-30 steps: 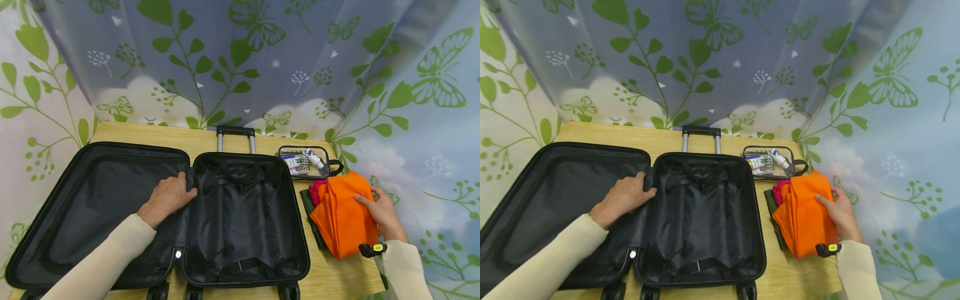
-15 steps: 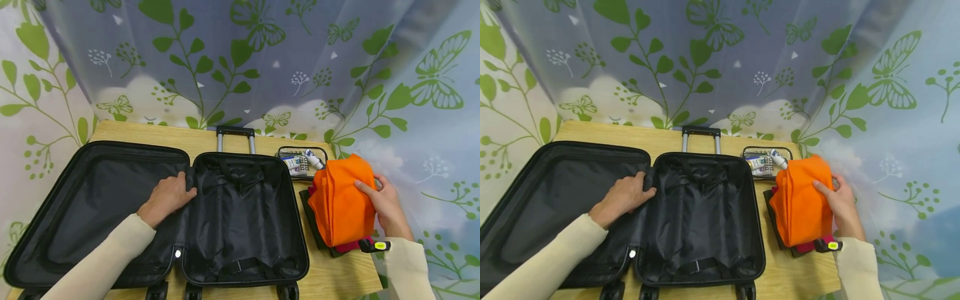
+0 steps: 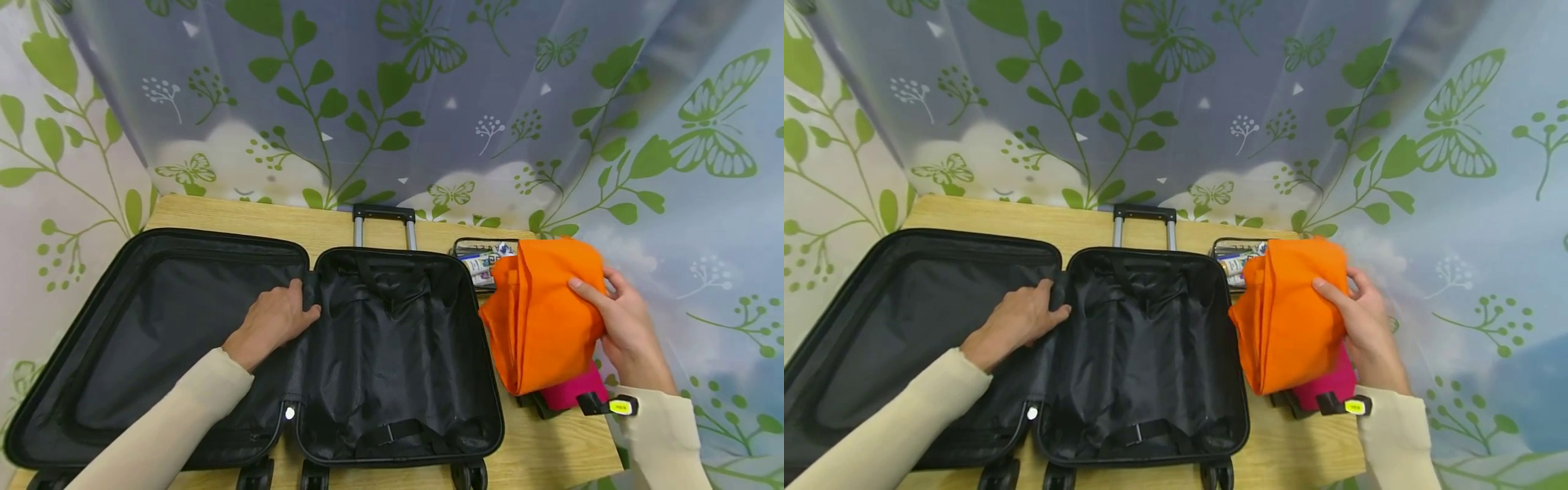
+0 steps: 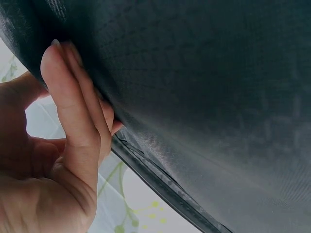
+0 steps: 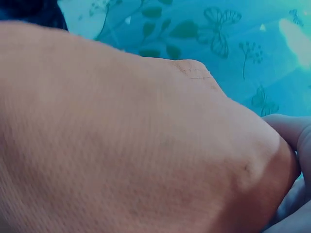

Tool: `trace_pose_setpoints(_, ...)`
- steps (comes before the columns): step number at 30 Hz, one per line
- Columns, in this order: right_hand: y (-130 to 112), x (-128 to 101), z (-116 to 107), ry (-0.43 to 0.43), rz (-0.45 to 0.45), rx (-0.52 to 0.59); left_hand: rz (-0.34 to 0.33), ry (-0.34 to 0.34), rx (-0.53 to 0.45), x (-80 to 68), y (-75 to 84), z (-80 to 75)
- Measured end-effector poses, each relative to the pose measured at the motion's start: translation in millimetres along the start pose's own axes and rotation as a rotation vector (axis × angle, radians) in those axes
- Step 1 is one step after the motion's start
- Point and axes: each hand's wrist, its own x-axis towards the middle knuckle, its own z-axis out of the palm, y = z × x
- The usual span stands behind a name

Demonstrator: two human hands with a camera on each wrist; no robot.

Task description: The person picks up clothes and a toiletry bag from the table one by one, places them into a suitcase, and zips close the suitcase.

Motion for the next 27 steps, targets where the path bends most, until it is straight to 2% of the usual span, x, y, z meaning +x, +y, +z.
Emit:
trace_pose_setpoints(2,-3.4,-4.4,6.3,-0.033,-0.009,0.02,0.004,0.003,-0.002,5.4,-5.6,5.9)
trace_pose_setpoints(9,-5.1,-15.2,33.3,-0.108,-0.028,-0.028,-0.013,-0.009,-0.013,-4.4,4.6,-5.0)
trace_pose_setpoints(11,-3.3,-16.9,40.6,-0.127,-0.016,-0.056,-0.007,0.003,-0.006,4.6,-4.0,4.8)
trace_pose_setpoints(16,4.3,-18.9,58.7,-0.165,0.017,-0.091,0.003,0.022,0.001,13.8,-13.5,16.4)
trace_pose_setpoints(27,26.3,-22.8,93.1,-0.234,0.018,-0.195,-0.001,0.009,0.005,14.7,-15.4,17.2)
